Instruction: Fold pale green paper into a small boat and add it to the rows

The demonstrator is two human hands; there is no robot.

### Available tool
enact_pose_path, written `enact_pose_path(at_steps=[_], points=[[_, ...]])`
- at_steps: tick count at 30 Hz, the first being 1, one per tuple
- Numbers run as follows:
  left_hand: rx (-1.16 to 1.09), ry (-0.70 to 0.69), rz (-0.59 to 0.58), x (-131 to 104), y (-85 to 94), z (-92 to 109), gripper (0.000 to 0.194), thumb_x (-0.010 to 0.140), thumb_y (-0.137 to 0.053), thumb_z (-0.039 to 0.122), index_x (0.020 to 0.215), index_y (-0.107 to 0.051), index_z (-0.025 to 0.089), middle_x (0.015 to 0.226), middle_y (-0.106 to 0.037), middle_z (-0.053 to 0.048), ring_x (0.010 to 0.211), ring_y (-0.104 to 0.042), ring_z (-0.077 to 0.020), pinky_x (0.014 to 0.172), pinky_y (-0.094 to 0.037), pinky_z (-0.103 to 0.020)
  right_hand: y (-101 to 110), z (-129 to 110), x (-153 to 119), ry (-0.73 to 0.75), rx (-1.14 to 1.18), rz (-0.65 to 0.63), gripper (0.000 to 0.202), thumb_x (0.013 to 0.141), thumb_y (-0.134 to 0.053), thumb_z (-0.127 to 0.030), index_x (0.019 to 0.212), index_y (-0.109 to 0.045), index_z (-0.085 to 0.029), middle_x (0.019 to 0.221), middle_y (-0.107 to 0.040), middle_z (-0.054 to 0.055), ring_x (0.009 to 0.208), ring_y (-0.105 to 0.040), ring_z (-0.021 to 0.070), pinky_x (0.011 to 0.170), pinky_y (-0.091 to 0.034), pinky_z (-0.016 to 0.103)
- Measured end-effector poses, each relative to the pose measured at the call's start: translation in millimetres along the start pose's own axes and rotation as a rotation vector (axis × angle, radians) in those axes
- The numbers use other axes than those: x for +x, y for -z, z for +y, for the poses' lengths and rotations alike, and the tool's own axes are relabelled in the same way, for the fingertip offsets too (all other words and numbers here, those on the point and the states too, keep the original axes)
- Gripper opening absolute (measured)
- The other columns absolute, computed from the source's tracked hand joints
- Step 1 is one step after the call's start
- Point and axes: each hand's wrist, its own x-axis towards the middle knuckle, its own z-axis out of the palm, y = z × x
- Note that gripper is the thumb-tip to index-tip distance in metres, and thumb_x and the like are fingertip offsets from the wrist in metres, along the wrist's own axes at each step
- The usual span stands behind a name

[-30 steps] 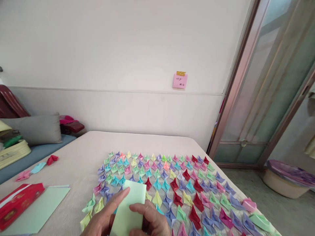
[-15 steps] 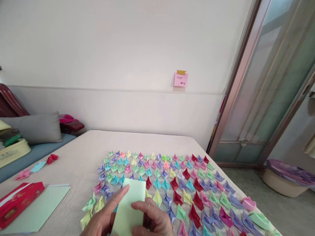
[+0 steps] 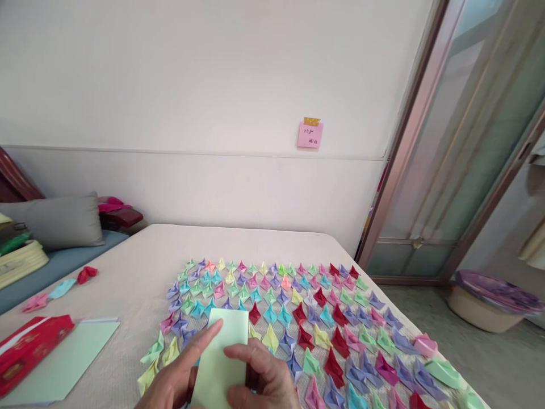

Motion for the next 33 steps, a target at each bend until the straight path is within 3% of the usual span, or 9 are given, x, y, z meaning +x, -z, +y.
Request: enact_pose_path(at_steps=[5, 8, 12, 17, 20, 24, 27, 30, 33], points=[[0.003, -0.009, 0.029, -2, 1.5, 2, 0.08, 0.068, -0.071, 0.024, 0.144, -0.047, 0.035, 0.127, -0.068, -0.005, 0.066, -0.068, -0.0186, 0.067, -0.052, -0.031, 2, 4, 1, 0.028, 0.008, -0.033, 0.041, 0.054, -0.088, -0.033, 0.094, -0.08, -0.031, 0.089, -0.06, 0.002, 0.082, -0.062, 0.0235, 0.066, -0.048, 0.034], [-0.014, 0.051, 0.034, -4, -2.6, 8, 0.08, 0.068, -0.065, 0.015, 0.144, -0.046, 0.034, 0.113, -0.074, -0.004, 0.059, -0.066, -0.0158, 0.062, -0.051, -0.028, -1, -2, -1, 0.055, -0.004, -0.038, 0.038, 0.056, -0.088, -0.032, 0.094, -0.08, -0.031, 0.086, -0.061, 0.001, 0.079, -0.063, 0.0217, 0.063, -0.046, 0.031], [-0.007, 0.068, 0.093, -8, -11.5, 20, 0.087, 0.062, -0.058, 0.004, 0.143, -0.048, 0.034, 0.122, -0.07, -0.002, 0.07, -0.067, -0.0155, 0.065, -0.05, -0.024, -8, -11, -5, 0.09, -0.05, 0.006, 0.033, 0.06, -0.086, -0.025, 0.092, -0.081, -0.031, 0.083, -0.062, 0.0, 0.077, -0.062, 0.0189, 0.066, -0.047, 0.03], [-0.022, 0.061, 0.03, -9, -16.6, 26, 0.09, 0.056, -0.057, 0.001, 0.139, -0.053, 0.037, 0.143, -0.055, 0.0, 0.075, -0.068, -0.0166, 0.061, -0.05, -0.024, -12, -16, -7, 0.051, -0.036, 0.049, 0.033, 0.059, -0.086, -0.023, 0.091, -0.081, -0.031, 0.082, -0.062, -0.001, 0.075, -0.061, 0.0178, 0.065, -0.048, 0.029], [-0.011, 0.03, -0.006, -7, -17.8, 23, 0.079, 0.061, -0.065, 0.004, 0.131, -0.061, 0.038, 0.132, -0.064, 0.001, 0.082, -0.067, -0.0198, 0.064, -0.051, -0.025, -14, -18, -8, 0.051, -0.02, 0.042, 0.035, 0.059, -0.086, -0.022, 0.092, -0.081, -0.031, 0.082, -0.062, -0.001, 0.076, -0.06, 0.0174, 0.065, -0.048, 0.028], [0.064, -0.029, 0.028, -4, -20.0, 19, 0.057, 0.072, -0.073, 0.019, 0.126, -0.066, 0.037, 0.122, -0.071, -0.001, 0.09, -0.068, -0.0233, 0.074, -0.052, -0.028, -13, -10, -6, 0.088, -0.056, 0.064, 0.036, 0.058, -0.085, -0.019, 0.092, -0.081, -0.031, 0.079, -0.062, -0.001, 0.073, -0.058, 0.016, 0.064, -0.046, 0.027], [0.098, 0.004, 0.045, -2, -19.2, 18, 0.06, 0.073, -0.073, 0.016, 0.127, -0.064, 0.039, 0.115, -0.074, -0.001, 0.088, -0.069, -0.0244, 0.071, -0.053, -0.028, -12, -3, -3, 0.126, -0.028, 0.084, 0.035, 0.056, -0.086, -0.021, 0.089, -0.082, -0.032, 0.077, -0.062, -0.001, 0.07, -0.057, 0.0147, 0.06, -0.044, 0.025], [0.141, 0.021, 0.029, -2, -16.5, 16, 0.065, 0.073, -0.072, 0.013, 0.131, -0.061, 0.039, 0.106, -0.077, 0.0, 0.073, -0.069, -0.0212, 0.061, -0.053, -0.026, -14, -8, -2, 0.117, 0.001, 0.119, 0.03, 0.054, -0.086, -0.022, 0.083, -0.083, -0.031, 0.07, -0.06, -0.002, 0.064, -0.053, 0.0127, 0.055, -0.042, 0.023], [0.196, -0.007, 0.051, -1, -15.7, 13, 0.066, 0.069, -0.072, 0.014, 0.13, -0.063, 0.039, 0.116, -0.075, 0.001, 0.081, -0.071, -0.0238, 0.066, -0.054, -0.027, -15, -21, -2, 0.094, -0.03, 0.192, 0.026, 0.055, -0.084, -0.018, 0.079, -0.084, -0.029, 0.066, -0.056, -0.002, 0.06, -0.047, 0.0111, 0.053, -0.039, 0.023]])
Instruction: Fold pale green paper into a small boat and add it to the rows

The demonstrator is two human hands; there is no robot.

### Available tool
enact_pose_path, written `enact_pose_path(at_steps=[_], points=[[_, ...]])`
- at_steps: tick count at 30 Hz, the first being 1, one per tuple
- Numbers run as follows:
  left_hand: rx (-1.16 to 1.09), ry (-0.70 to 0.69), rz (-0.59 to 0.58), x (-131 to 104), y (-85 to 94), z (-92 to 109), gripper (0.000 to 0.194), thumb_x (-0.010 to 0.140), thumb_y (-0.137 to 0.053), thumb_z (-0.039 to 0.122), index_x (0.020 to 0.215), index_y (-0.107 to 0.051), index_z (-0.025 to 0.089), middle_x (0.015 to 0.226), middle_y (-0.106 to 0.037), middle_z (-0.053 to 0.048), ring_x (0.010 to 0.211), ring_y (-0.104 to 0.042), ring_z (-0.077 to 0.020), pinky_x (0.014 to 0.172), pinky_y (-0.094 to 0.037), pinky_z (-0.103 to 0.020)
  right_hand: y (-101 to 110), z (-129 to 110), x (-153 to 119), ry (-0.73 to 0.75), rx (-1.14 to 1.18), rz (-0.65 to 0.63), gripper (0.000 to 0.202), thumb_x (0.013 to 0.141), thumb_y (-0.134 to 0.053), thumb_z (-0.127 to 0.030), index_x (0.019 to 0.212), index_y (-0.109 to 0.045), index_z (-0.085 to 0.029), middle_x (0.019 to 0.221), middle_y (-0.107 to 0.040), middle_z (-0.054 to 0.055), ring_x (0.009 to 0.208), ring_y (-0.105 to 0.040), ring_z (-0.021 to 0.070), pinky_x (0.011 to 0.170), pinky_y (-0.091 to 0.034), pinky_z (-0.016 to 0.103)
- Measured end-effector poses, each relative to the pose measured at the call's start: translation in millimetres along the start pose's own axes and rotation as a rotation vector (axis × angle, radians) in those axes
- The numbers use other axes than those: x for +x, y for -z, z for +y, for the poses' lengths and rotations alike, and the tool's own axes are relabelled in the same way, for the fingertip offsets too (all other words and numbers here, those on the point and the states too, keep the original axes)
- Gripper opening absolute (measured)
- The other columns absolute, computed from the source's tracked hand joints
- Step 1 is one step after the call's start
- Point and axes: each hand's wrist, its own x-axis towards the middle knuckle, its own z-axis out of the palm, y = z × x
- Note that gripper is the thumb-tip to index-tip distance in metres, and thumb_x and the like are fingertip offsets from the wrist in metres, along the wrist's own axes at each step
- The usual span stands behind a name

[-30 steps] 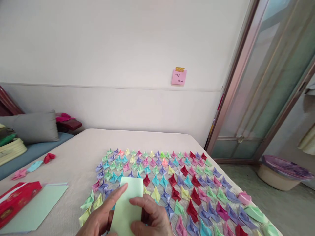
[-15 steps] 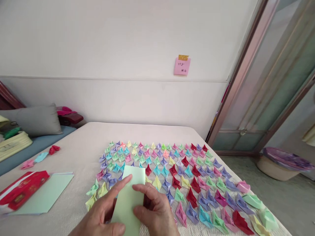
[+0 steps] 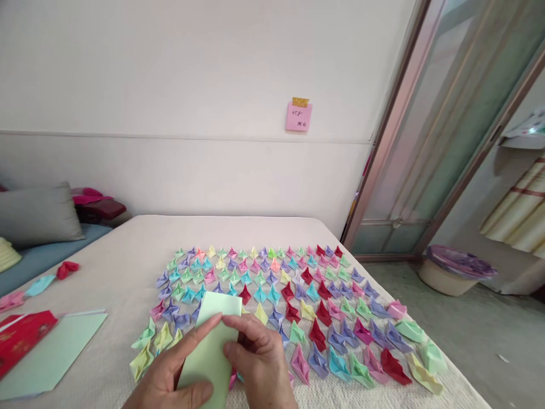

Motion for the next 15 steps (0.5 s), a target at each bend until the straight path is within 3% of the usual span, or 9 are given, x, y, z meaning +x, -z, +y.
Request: enact_pose_path(at_steps=[4, 8, 11, 15], points=[[0.096, -0.001, 0.014, -1, -3.1, 0, 0.069, 0.063, -0.073, 0.01, 0.125, -0.066, 0.04, 0.131, -0.068, 0.006, 0.116, -0.061, -0.0329, 0.093, -0.051, -0.033, 6, -7, 3, 0.028, -0.027, 0.144, 0.025, 0.056, -0.082, -0.015, 0.078, -0.084, -0.025, 0.066, -0.054, -0.003, 0.063, -0.046, 0.011, 0.057, -0.039, 0.023], [0.108, 0.0, -0.003, -1, 0.4, 2, 0.07, 0.06, -0.074, 0.009, 0.123, -0.068, 0.039, 0.129, -0.069, 0.006, 0.128, -0.053, -0.035, 0.107, -0.04, -0.039, 15, -10, 6, 0.007, 0.028, 0.207, 0.035, 0.057, -0.08, -0.012, 0.089, -0.08, -0.023, 0.063, -0.058, -0.005, 0.058, -0.048, 0.0097, 0.055, -0.039, 0.022], [0.014, -0.004, 0.078, 0, 10.4, 3, 0.073, 0.064, -0.079, 0.022, 0.134, -0.06, 0.034, 0.136, -0.065, -0.001, 0.122, -0.058, -0.0366, 0.094, -0.052, -0.037, 17, -19, 7, 0.007, 0.029, 0.188, 0.046, 0.058, -0.079, -0.007, 0.101, -0.074, -0.021, 0.072, -0.068, -0.003, 0.065, -0.059, 0.0129, 0.06, -0.044, 0.023], [-0.228, -0.048, 0.347, 4, 21.5, 10, 0.088, 0.068, -0.083, 0.03, 0.146, -0.042, 0.031, 0.148, -0.051, -0.011, 0.101, -0.07, -0.0307, 0.069, -0.06, -0.028, 14, -24, 5, -0.12, 0.059, 0.016, 0.052, 0.055, -0.075, -0.004, 0.104, -0.068, -0.019, 0.074, -0.074, 0.0, 0.069, -0.067, 0.019, 0.06, -0.048, 0.026]])
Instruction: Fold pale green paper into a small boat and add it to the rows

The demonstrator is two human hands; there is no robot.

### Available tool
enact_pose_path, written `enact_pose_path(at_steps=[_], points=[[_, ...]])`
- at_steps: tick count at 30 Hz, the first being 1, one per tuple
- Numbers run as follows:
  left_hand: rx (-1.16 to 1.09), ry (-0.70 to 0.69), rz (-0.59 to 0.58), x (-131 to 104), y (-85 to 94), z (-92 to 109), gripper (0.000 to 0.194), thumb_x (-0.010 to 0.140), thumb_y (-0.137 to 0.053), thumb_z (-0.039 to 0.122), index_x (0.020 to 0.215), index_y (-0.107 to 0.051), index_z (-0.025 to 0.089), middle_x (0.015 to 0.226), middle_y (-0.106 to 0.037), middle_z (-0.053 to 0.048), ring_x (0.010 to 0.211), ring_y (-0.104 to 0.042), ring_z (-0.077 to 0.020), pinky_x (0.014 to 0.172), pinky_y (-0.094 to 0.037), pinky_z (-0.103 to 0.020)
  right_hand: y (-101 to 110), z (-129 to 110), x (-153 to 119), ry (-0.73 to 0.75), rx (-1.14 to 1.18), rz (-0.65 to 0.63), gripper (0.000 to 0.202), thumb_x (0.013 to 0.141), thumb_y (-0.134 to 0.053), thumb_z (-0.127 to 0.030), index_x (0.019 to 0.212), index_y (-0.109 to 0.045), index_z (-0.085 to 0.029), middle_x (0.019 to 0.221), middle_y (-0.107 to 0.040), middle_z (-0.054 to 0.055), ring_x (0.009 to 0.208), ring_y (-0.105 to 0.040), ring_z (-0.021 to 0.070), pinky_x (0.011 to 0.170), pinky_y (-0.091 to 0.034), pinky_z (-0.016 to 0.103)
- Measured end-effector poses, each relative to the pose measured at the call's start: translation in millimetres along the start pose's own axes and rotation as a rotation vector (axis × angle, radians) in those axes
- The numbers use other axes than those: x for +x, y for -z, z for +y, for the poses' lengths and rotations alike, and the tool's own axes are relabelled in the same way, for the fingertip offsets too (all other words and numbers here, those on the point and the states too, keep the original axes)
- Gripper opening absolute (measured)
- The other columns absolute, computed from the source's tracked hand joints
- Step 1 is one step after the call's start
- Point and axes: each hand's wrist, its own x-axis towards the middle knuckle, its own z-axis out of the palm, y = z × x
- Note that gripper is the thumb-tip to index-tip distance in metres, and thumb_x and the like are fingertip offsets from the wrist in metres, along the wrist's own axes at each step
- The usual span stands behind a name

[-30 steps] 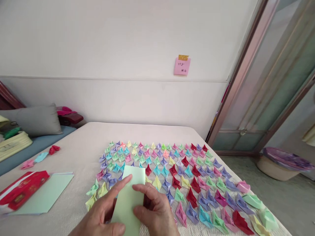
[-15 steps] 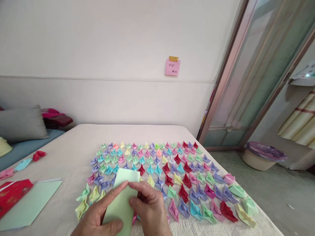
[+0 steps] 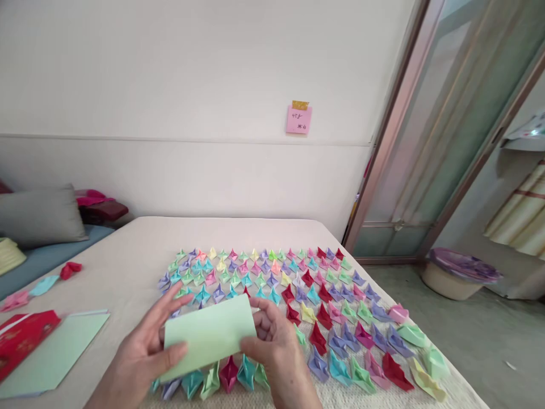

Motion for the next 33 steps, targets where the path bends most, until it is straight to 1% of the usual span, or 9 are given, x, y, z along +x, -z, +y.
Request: enact_pose_path(at_steps=[4, 7, 9, 12, 15, 18, 24, 30, 33], points=[[-0.114, -0.034, 0.245, 5, -3.0, 7, 0.086, 0.068, -0.084, 0.024, 0.143, -0.042, 0.025, 0.137, -0.055, -0.012, 0.097, -0.07, -0.0235, 0.068, -0.057, -0.022, -8, 15, -2, -0.136, 0.009, -0.161, 0.051, 0.048, -0.068, 0.001, 0.095, -0.072, -0.017, 0.069, -0.074, -0.001, 0.063, -0.065, 0.0182, 0.06, -0.047, 0.027], [-0.271, -0.003, 0.345, 7, -11.0, 0, 0.071, 0.073, -0.081, 0.025, 0.136, -0.048, 0.025, 0.125, -0.061, -0.008, 0.106, -0.066, -0.0221, 0.075, -0.056, -0.022, -17, 30, -4, -0.068, -0.002, -0.05, 0.044, 0.052, -0.075, -0.003, 0.094, -0.072, -0.017, 0.069, -0.075, -0.001, 0.062, -0.064, 0.0171, 0.058, -0.047, 0.025], [-0.391, 0.049, 0.293, 7, -20.1, -10, 0.077, 0.069, -0.084, 0.024, 0.136, -0.046, 0.023, 0.115, -0.067, -0.01, 0.101, -0.069, -0.0246, 0.076, -0.057, -0.027, -23, 37, -5, 0.018, 0.019, 0.051, 0.041, 0.055, -0.082, -0.009, 0.094, -0.071, -0.018, 0.074, -0.078, 0.001, 0.066, -0.066, 0.0183, 0.057, -0.048, 0.024], [-0.486, 0.05, 0.231, 3, -36.5, -25, 0.108, 0.053, -0.09, 0.012, 0.143, -0.031, 0.023, 0.104, -0.073, -0.008, 0.08, -0.073, -0.0216, 0.072, -0.058, -0.031, -30, 43, -6, 0.085, 0.045, 0.114, 0.044, 0.056, -0.088, -0.017, 0.095, -0.07, -0.019, 0.075, -0.078, 0.002, 0.067, -0.069, 0.0193, 0.059, -0.052, 0.026], [-0.414, 0.016, 0.227, -3, -46.1, -27, 0.107, 0.057, -0.088, 0.016, 0.145, -0.027, 0.021, 0.102, -0.074, -0.01, 0.071, -0.072, -0.0199, 0.064, -0.058, -0.03, -35, 45, -6, 0.11, 0.029, 0.116, 0.046, 0.055, -0.09, -0.023, 0.096, -0.07, -0.018, 0.077, -0.079, 0.003, 0.07, -0.07, 0.0221, 0.064, -0.055, 0.029], [-0.33, -0.013, 0.321, -3, -40.0, -16, 0.103, 0.06, -0.086, 0.018, 0.146, -0.03, 0.024, 0.103, -0.071, -0.009, 0.072, -0.073, -0.02, 0.061, -0.058, -0.028, -36, 47, -7, 0.102, -0.01, 0.117, 0.048, 0.056, -0.09, -0.027, 0.098, -0.07, -0.017, 0.08, -0.079, 0.006, 0.073, -0.071, 0.0248, 0.066, -0.057, 0.033], [-0.166, -0.111, 0.51, 9, -7.9, 10, 0.089, 0.068, -0.081, 0.021, 0.145, -0.037, 0.03, 0.115, -0.066, -0.009, 0.083, -0.07, -0.0183, 0.07, -0.056, -0.027, -31, 50, -7, 0.041, -0.013, 0.084, 0.052, 0.049, -0.093, -0.032, 0.094, -0.073, -0.016, 0.08, -0.08, 0.009, 0.073, -0.072, 0.0275, 0.066, -0.058, 0.036], [-0.233, -0.084, 0.499, 9, -4.2, 11, 0.071, 0.077, -0.075, 0.027, 0.14, -0.043, 0.031, 0.108, -0.068, -0.008, 0.085, -0.069, -0.0183, 0.07, -0.056, -0.027, -30, 51, -6, 0.016, 0.021, 0.072, 0.053, 0.046, -0.093, -0.031, 0.093, -0.075, -0.015, 0.076, -0.079, 0.008, 0.07, -0.07, 0.0266, 0.062, -0.057, 0.034], [-0.299, -0.11, 0.479, 8, -6.9, 8, 0.051, 0.083, -0.07, 0.037, 0.13, -0.049, 0.034, 0.112, -0.068, -0.006, 0.099, -0.066, -0.0204, 0.077, -0.054, -0.027, -30, 49, -5, 0.025, 0.03, 0.085, 0.052, 0.046, -0.093, -0.026, 0.093, -0.075, -0.015, 0.079, -0.079, 0.008, 0.071, -0.07, 0.0262, 0.063, -0.056, 0.033]])
